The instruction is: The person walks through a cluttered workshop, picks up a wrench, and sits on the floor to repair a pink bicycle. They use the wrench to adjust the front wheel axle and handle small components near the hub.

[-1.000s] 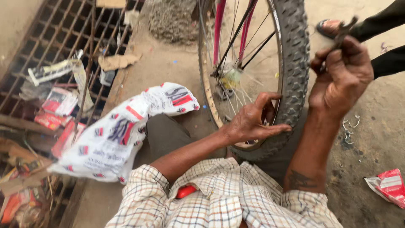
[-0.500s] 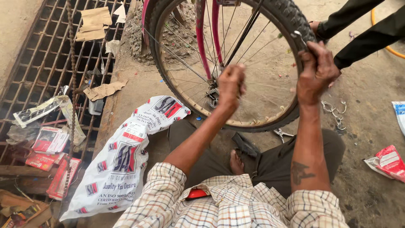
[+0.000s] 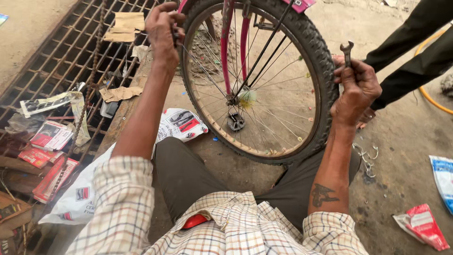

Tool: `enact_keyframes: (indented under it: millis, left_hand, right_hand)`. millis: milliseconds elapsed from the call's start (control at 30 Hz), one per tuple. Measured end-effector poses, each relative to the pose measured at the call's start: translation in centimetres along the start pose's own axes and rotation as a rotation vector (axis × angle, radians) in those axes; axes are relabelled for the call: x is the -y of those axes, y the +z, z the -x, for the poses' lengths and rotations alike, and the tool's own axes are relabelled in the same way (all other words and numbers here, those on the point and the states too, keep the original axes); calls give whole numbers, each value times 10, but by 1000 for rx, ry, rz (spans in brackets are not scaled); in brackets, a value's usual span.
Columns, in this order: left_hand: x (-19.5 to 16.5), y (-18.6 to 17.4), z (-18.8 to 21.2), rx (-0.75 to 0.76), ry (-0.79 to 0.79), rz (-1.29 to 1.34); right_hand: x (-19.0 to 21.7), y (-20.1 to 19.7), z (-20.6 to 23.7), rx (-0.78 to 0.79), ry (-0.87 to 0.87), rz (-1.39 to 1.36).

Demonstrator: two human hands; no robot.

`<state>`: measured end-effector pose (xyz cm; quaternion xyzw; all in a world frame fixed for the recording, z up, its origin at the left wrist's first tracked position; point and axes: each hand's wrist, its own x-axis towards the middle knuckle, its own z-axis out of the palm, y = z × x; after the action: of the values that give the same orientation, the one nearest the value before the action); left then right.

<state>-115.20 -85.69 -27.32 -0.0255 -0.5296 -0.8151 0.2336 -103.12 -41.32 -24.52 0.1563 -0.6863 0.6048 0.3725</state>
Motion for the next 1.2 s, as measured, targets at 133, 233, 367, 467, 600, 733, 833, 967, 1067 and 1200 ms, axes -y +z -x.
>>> enact_keyframes:
  millis: [133, 233, 367, 467, 600, 733, 833, 967, 1067, 1200]
  left_hand:
    - [64, 62, -16, 138, -144, -190]
    - [95, 87, -25, 240, -239, -274]
    - [95, 97, -44, 313, -226, -451]
    - [92, 100, -49, 345, -196, -485]
    - [96, 103, -44, 353, -188, -495]
    - [93, 99, -39, 394, -166, -514]
    - [89, 98, -38, 421, -196, -578]
    - [89, 98, -41, 452, -229, -670]
    - [97, 95, -45, 444, -225, -726]
    - [114, 95, -50, 415, -111, -735]
  right_hand:
    - [2, 0, -1, -21, -7, -58]
    - [0, -6, 10, -59, 35, -91]
    - [-7, -11, 22, -89, 30, 17]
    - [-15, -9, 26, -104, 41, 1]
    - [-20, -6, 29, -131, 37, -46]
    - [-18, -7, 33, -159, 39, -46]
    - [-15, -4, 34, -176, 30, 23]
    - [-15, 2, 32, -199, 33, 42]
    - [-15, 6, 30, -199, 22, 57]
    - [-14, 12, 30, -219, 10, 65]
